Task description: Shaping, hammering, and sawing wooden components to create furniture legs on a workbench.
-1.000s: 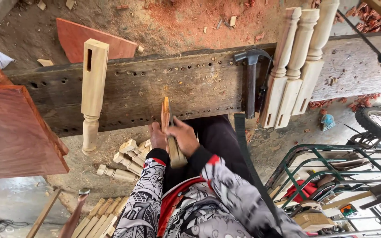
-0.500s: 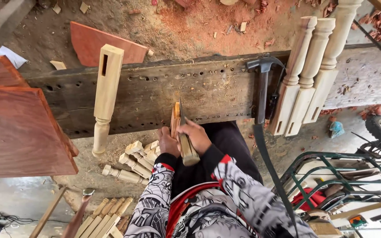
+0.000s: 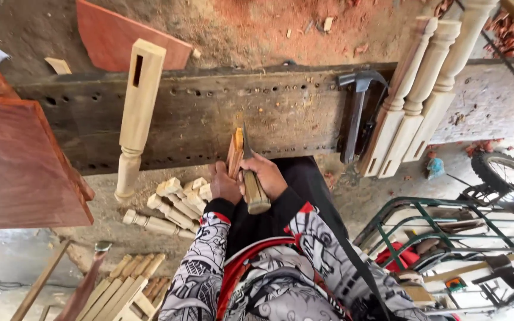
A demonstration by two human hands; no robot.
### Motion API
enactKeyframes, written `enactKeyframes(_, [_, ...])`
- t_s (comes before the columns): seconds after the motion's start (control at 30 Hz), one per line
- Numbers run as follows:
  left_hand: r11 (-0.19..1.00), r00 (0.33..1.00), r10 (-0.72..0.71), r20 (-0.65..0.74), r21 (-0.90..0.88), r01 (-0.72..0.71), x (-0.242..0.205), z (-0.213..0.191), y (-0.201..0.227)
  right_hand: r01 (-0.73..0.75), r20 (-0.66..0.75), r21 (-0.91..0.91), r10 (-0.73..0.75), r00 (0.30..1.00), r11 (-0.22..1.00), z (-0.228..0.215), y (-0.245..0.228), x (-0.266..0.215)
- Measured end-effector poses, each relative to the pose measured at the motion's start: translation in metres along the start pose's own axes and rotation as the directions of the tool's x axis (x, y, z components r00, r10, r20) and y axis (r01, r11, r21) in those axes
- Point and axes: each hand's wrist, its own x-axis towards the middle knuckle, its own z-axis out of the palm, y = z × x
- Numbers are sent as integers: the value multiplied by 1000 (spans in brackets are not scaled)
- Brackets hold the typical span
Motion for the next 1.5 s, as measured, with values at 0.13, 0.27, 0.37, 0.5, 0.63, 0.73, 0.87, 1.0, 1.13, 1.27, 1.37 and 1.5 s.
enactKeyframes(0.13, [1000, 999, 26, -31, -3, -27, 18, 1, 2, 23, 24, 8, -23, 999, 1000, 15, -9, -15])
enactKeyframes(0.27, [1000, 1000, -12, -13, 18, 12, 5, 2, -4, -31, -31, -1, 31, 999, 1000, 33, -12, -56])
enactKeyframes(0.37, [998, 997, 56, -43, 24, -55, 14, 0, -3, 9, -26, -15, -10, 1000, 1000, 29, -11, -50])
enactKeyframes(0.5, [999, 999, 49, -21, -10, -49, 5, -3, 0, 13, -1, -15, -13, 1000, 1000, 14, -4, -26])
enactKeyframes(0.63, [997, 996, 77, -35, -17, -78, 9, -2, -3, -11, 25, 49, 9, 1000, 999, 9, -11, -1])
enactKeyframes(0.73, [998, 997, 70, -33, 11, -69, 16, 2, -5, -16, -27, -1, 16, 999, 1000, 29, -16, -39])
enactKeyframes(0.87, [997, 996, 71, -48, 11, -70, 11, 2, -5, -31, -39, 8, 31, 999, 1000, 25, -15, -40])
enactKeyframes(1.0, [999, 999, 36, -20, 0, -36, 6, 0, -4, -24, 10, 28, 24, 1000, 999, 19, -12, -33])
enactKeyframes(1.13, [1000, 1000, 4, 16, -17, -3, 11, -4, 3, -15, -38, -22, 14, 999, 1000, 23, -19, -15])
enactKeyframes(1.27, [1000, 1000, 13, 19, -15, -12, 9, -2, 1, 64, 110, 16, -65, 992, 998, -20, 0, 35])
enactKeyframes(1.37, [998, 998, 55, -5, -2, -55, 15, -1, -2, 15, 65, 106, -22, 998, 994, -10, -6, 17])
enactKeyframes(1.5, [1000, 1000, 29, 9, 12, -29, 4, -2, -2, -42, 12, 17, 42, 999, 999, -11, -8, 18])
